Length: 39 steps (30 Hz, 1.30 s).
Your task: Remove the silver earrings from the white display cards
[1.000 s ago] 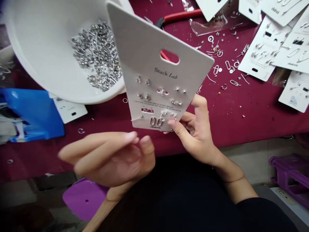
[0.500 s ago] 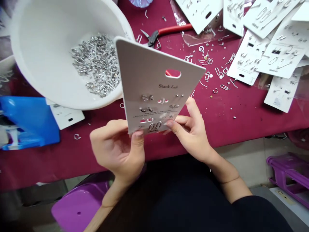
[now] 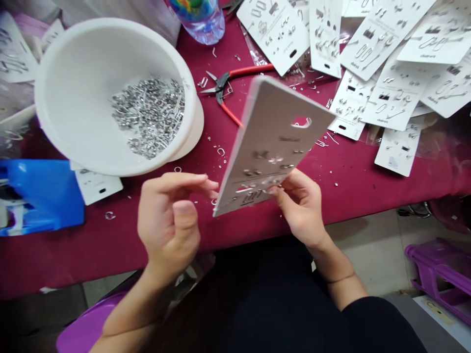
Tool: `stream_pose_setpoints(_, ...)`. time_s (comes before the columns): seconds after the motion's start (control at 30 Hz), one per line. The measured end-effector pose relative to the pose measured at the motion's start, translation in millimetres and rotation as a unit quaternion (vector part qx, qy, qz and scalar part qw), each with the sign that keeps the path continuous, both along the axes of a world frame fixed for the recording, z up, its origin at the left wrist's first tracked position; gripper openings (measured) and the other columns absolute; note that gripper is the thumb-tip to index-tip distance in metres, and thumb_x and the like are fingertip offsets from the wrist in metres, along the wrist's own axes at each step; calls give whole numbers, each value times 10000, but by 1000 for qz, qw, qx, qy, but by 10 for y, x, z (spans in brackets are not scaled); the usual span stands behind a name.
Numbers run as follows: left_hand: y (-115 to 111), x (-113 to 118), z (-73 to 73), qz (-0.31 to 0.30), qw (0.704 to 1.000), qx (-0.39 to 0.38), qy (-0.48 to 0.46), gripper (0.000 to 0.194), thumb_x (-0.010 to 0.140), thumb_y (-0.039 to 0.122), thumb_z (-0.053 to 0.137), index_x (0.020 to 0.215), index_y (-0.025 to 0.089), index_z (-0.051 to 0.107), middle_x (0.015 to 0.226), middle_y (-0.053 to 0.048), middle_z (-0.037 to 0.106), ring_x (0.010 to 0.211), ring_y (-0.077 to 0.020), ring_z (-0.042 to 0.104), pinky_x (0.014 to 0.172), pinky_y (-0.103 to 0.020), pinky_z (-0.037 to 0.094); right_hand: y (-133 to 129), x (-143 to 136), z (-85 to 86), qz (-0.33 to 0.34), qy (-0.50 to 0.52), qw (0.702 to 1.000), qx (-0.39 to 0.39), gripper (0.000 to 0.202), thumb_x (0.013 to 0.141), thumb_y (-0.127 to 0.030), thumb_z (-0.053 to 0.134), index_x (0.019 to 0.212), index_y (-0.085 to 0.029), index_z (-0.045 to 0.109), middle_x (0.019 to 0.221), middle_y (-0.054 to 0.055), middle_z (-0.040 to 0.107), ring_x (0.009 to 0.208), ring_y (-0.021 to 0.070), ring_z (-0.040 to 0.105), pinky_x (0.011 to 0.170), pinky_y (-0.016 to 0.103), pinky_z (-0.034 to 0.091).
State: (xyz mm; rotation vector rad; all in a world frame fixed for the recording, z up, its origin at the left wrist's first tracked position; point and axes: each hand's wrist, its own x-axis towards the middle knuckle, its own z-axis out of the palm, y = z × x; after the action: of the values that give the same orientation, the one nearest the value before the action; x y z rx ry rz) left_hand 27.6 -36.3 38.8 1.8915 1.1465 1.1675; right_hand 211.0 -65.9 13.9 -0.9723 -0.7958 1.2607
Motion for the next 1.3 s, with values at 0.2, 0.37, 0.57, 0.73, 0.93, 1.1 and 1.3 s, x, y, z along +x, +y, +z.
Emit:
stream_pose_setpoints(0.2,265,-75,199,-131,964,-3,233,152,948,109,507,1054,158,605,920,-18,687,846,-121,663,798,-233,541,-65,460,65,-61,36,996,44,65,832,-252,774,879,-230,737,746,-14,738,660,112,712,581,200,626)
stream_pose_setpoints(0.37,476,137,165,-201,938,89,269,138,966,126,491,1012,116,620,905,-59,702,829,-156,632,795,-276,513,-138,684,-22,-106,53,992,37,43,816,-236,790,835,-227,753,690,-34,712,601,46,669,576,107,591)
stream_pose_setpoints(0.57,795,700,-157,-201,929,130,284,203,999,166,421,1018,138,622,939,-83,676,866,-189,584,796,-322,494,-97,737,-47,-89,75,993,30,194,717,-378,857,766,-251,719,590,-47,647,445,62,548,381,140,474)
stream_pose_setpoints(0.73,1090,1147,-326,-206,927,127,286,232,976,127,406,1019,173,629,999,-84,638,956,-216,571,848,-376,487,-102,768,-77,-87,82,992,42,146,764,-352,802,761,-262,687,573,-52,632,464,83,584,442,173,533)
stream_pose_setpoints(0.93,1220,1433,-379,-237,935,77,252,205,934,94,432,849,179,597,921,-61,596,974,-221,549,792,-353,480,-137,770,-108,-81,86,992,51,101,820,-358,742,790,-278,688,609,-49,659,515,99,634,486,198,570)
stream_pose_setpoints(1.1,1215,1517,-336,-249,939,41,232,206,895,43,426,792,169,552,918,-73,593,1024,-234,558,806,-344,479,-129,735,-75,-61,86,993,50,74,822,-311,768,811,-270,707,655,-59,688,546,82,647,529,197,596)
stream_pose_setpoints(1.3,1248,1369,-219,-236,946,27,221,186,889,61,437,897,171,586,934,-72,622,1024,-237,589,905,-391,483,-121,740,-63,-49,116,990,70,170,756,-350,820,850,-293,691,608,-67,644,492,78,586,338,142,422)
